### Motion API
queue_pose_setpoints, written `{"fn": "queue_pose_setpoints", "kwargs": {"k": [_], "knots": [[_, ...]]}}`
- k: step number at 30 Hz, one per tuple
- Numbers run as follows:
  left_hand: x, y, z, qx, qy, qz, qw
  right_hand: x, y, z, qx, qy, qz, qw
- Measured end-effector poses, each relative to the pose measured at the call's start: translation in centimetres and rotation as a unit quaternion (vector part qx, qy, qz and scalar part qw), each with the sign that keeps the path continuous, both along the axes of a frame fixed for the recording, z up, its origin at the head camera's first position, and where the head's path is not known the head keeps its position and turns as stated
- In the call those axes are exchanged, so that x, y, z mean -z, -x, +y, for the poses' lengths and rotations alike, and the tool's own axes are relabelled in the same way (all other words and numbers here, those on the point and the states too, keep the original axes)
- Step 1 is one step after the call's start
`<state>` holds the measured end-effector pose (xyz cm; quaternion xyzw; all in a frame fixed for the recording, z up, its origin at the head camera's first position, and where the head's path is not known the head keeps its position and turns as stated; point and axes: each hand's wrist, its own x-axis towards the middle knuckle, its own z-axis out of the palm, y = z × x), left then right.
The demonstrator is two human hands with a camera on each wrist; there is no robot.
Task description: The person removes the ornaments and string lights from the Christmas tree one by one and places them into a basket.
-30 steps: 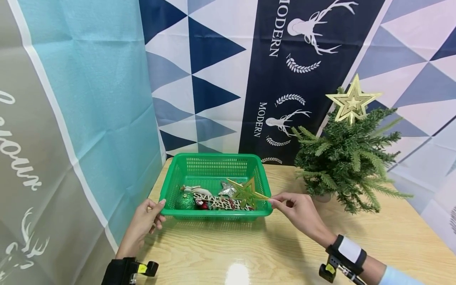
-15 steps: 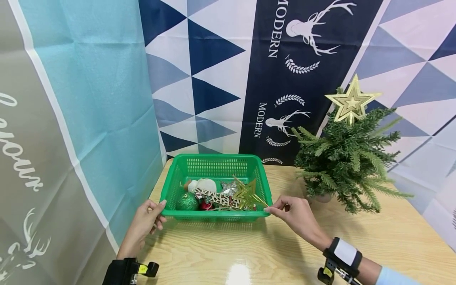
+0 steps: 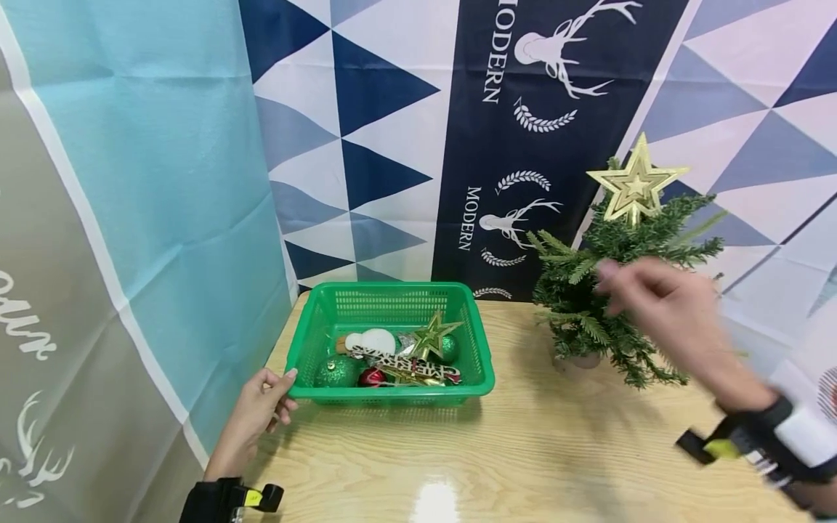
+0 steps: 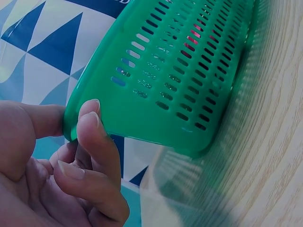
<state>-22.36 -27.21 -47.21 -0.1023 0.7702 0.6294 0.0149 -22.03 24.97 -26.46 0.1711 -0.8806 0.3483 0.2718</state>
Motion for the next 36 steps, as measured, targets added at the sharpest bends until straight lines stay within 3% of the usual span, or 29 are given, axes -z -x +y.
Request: {"fn": "queue_pose_setpoints", "kwargs": {"k": [3,6,9,12,14,17,22,27,33,36], "knots": [[-0.1,0.0,0.0,0.003,-0.004,-0.002,1.0,-6.6,1.1,3.7,0.073,-0.005,0.023,0.997],[-0.1,0.1,0.1,0.004,0.002,-0.002,1.0,-10.6,3.7,7.6,0.148,-0.065,0.013,0.987],[0.0,-0.1,-0.2,0.003,0.015,0.002,0.9999,-11.6,7.5,10.8,0.178,-0.181,-0.015,0.967],[0.2,-0.2,-0.1,0.003,0.017,-0.001,0.9998,-11.4,10.5,13.3,0.171,-0.288,-0.035,0.941],[0.3,-0.2,-0.1,0.003,0.015,-0.001,0.9999,-11.2,12.0,14.5,0.16,-0.322,-0.043,0.932],[0.3,0.0,0.0,0.001,0.014,0.006,0.9999,-11.0,13.2,15.3,0.163,-0.33,-0.07,0.927],[0.1,0.1,-0.2,-0.001,0.015,0.017,0.9997,-10.7,13.7,15.1,0.179,-0.319,-0.047,0.929],[0.2,0.2,-0.1,-0.001,0.01,0.02,0.9998,-10.3,13.9,15.5,0.166,-0.326,-0.032,0.93],[0.1,0.4,0.3,-0.002,0.001,0.017,0.9998,-9.2,14.2,16.4,0.158,-0.209,-0.017,0.965],[0.1,0.4,0.2,-0.007,0.002,0.015,0.9999,-9.1,14.7,16.9,0.132,-0.152,-0.025,0.979]]}}
